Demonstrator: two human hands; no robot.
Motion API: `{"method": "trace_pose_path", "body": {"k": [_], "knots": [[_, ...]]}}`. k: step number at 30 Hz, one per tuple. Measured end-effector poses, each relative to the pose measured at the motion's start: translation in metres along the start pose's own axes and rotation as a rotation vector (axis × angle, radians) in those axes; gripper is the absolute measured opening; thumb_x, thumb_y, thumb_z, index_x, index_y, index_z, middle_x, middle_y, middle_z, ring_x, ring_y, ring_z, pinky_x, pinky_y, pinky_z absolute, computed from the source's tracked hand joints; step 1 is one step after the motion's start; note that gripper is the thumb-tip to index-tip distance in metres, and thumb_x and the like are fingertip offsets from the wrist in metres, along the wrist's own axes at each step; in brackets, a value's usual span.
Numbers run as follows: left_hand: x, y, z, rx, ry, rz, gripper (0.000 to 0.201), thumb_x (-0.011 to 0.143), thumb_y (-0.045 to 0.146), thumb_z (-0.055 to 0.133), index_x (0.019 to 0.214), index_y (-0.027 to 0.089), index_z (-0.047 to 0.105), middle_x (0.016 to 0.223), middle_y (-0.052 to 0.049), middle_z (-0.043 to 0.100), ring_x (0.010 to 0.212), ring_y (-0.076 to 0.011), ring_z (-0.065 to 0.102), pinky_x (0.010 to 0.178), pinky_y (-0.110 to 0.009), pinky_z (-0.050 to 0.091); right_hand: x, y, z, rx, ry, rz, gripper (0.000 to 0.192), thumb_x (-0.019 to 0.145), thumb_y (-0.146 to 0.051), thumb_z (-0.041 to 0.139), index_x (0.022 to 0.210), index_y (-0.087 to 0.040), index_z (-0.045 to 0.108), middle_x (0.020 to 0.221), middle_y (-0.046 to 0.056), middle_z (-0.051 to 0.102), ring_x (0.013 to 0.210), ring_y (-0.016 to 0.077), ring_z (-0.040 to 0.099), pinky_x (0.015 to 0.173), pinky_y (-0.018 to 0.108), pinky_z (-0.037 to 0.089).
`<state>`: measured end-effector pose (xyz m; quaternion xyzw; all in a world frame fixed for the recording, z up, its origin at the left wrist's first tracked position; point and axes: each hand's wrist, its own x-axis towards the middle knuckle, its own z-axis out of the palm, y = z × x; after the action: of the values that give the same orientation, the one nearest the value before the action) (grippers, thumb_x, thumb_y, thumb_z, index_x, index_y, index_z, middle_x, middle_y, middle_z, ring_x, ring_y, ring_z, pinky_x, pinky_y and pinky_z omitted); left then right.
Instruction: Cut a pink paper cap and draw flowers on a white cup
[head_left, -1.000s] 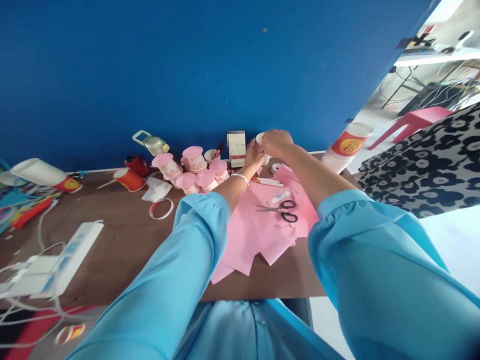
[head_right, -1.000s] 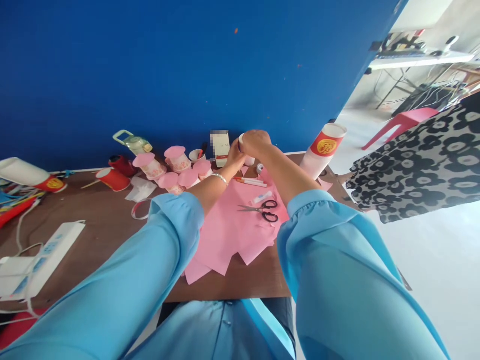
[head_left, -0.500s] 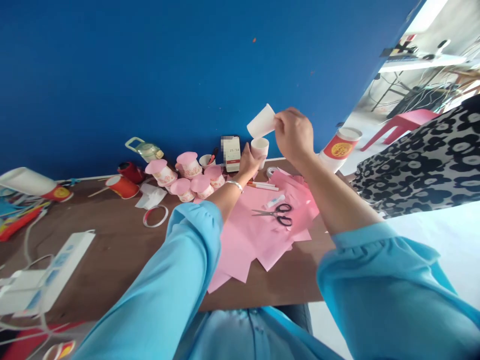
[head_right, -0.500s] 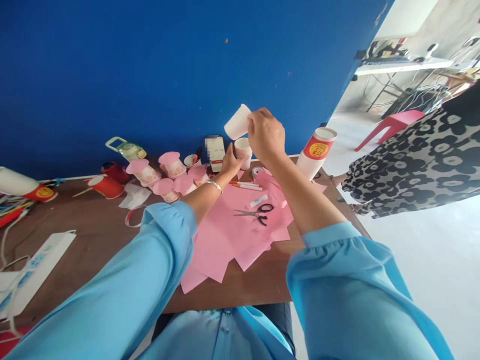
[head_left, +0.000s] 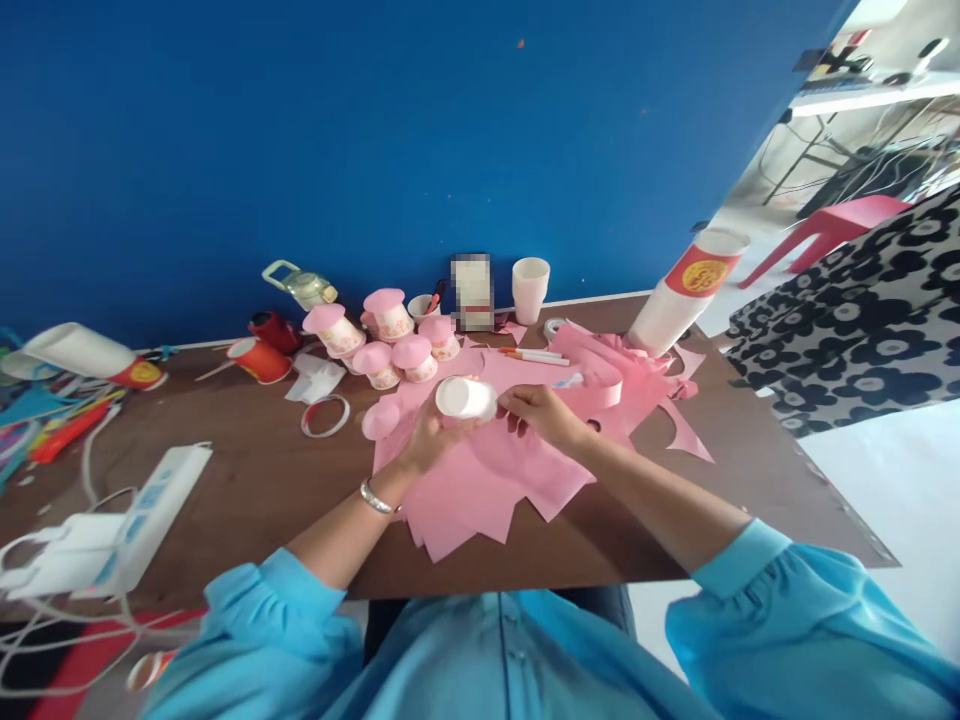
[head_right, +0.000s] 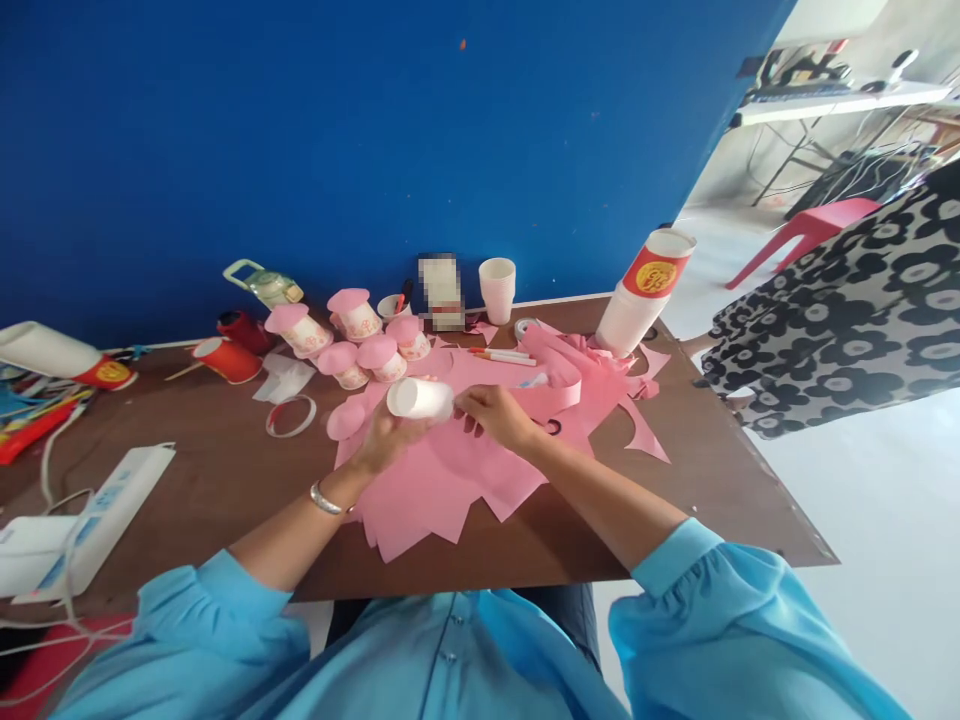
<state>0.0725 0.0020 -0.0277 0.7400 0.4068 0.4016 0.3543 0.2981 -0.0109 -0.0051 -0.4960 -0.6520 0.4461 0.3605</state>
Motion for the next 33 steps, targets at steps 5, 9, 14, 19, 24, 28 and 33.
{"method": "trace_pose_path", "body": {"k": [5, 9, 14, 19, 24, 28, 33], "knots": [[-0.023, -0.003, -0.012, 0.095, -0.081, -0.098, 0.056, 0.08, 0.043, 0.088, 0.127, 0.02, 0.068, 0.128, -0.015, 0.077, 0.12, -0.0353, 0.074, 0.105, -0.058, 0.062, -0.006, 0.009, -0.003, -0.396, 0.019, -0.056, 0.016, 0.097, -0.015, 0.06, 0.094, -0.018, 0.075, 0.106, 0.011, 0.079, 0.092, 0.0214, 0.072, 0.082, 0.032, 0.05], [-0.026, -0.004, -0.012, 0.23, -0.179, -0.061, 0.065, 0.081, 0.04, 0.088, 0.138, 0.021, 0.063, 0.14, -0.014, 0.072, 0.132, -0.0367, 0.068, 0.111, -0.056, 0.058, -0.011, 0.013, 0.0, -0.653, -0.04, -0.075, 0.019, 0.102, -0.017, 0.058, 0.101, -0.018, 0.076, 0.109, 0.011, 0.079, 0.092, 0.0219, 0.073, 0.075, 0.029, 0.047], [-0.026, -0.011, -0.021, 0.167, -0.287, -0.04, 0.092, 0.079, 0.046, 0.091, 0.157, 0.025, 0.048, 0.159, -0.016, 0.059, 0.149, -0.0391, 0.056, 0.125, -0.061, 0.045, -0.012, 0.006, -0.003, -0.87, -0.104, -0.084, 0.02, 0.106, -0.02, 0.056, 0.106, -0.018, 0.076, 0.11, 0.011, 0.078, 0.091, 0.0215, 0.073, 0.07, 0.028, 0.045], [-0.025, -0.012, -0.032, -0.013, -0.354, -0.131, 0.101, 0.078, 0.053, 0.091, 0.162, 0.027, 0.042, 0.166, -0.018, 0.052, 0.153, -0.0401, 0.051, 0.126, -0.062, 0.043, -0.004, 0.0, -0.008, -1.012, -0.088, -0.059, 0.031, 0.11, -0.019, 0.044, 0.115, -0.017, 0.075, 0.117, 0.013, 0.075, 0.101, 0.0241, 0.073, 0.073, 0.03, 0.047], [-0.026, -0.014, -0.028, 0.134, -0.332, -0.08, 0.092, 0.075, 0.058, 0.092, 0.153, 0.026, 0.054, 0.154, -0.017, 0.062, 0.143, -0.0419, 0.058, 0.12, -0.061, 0.048, 0.013, 0.003, -0.012, -1.122, -0.078, -0.017, 0.034, 0.107, -0.014, 0.042, 0.11, -0.016, 0.076, 0.12, 0.016, 0.073, 0.11, 0.0279, 0.069, 0.073, 0.031, 0.049], [-0.027, -0.019, -0.025, 0.16, -0.31, -0.032, 0.083, 0.077, 0.057, 0.09, 0.145, 0.023, 0.059, 0.144, -0.018, 0.067, 0.135, -0.0412, 0.063, 0.115, -0.061, 0.05, 0.033, 0.002, -0.026, -1.183, -0.014, 0.053, 0.042, 0.104, -0.008, 0.035, 0.123, -0.013, 0.073, 0.128, 0.021, 0.07, 0.114, 0.0312, 0.067, 0.077, 0.035, 0.052], [-0.027, -0.018, -0.027, 0.147, -0.314, -0.032, 0.081, 0.078, 0.057, 0.089, 0.146, 0.024, 0.059, 0.146, -0.016, 0.066, 0.137, -0.0395, 0.062, 0.118, -0.059, 0.048, 0.044, 0.008, -0.051, -1.22, 0.042, 0.122, 0.043, 0.1, -0.004, 0.039, 0.127, -0.012, 0.072, 0.133, 0.024, 0.069, 0.127, 0.0336, 0.063, 0.085, 0.036, 0.057]]}}
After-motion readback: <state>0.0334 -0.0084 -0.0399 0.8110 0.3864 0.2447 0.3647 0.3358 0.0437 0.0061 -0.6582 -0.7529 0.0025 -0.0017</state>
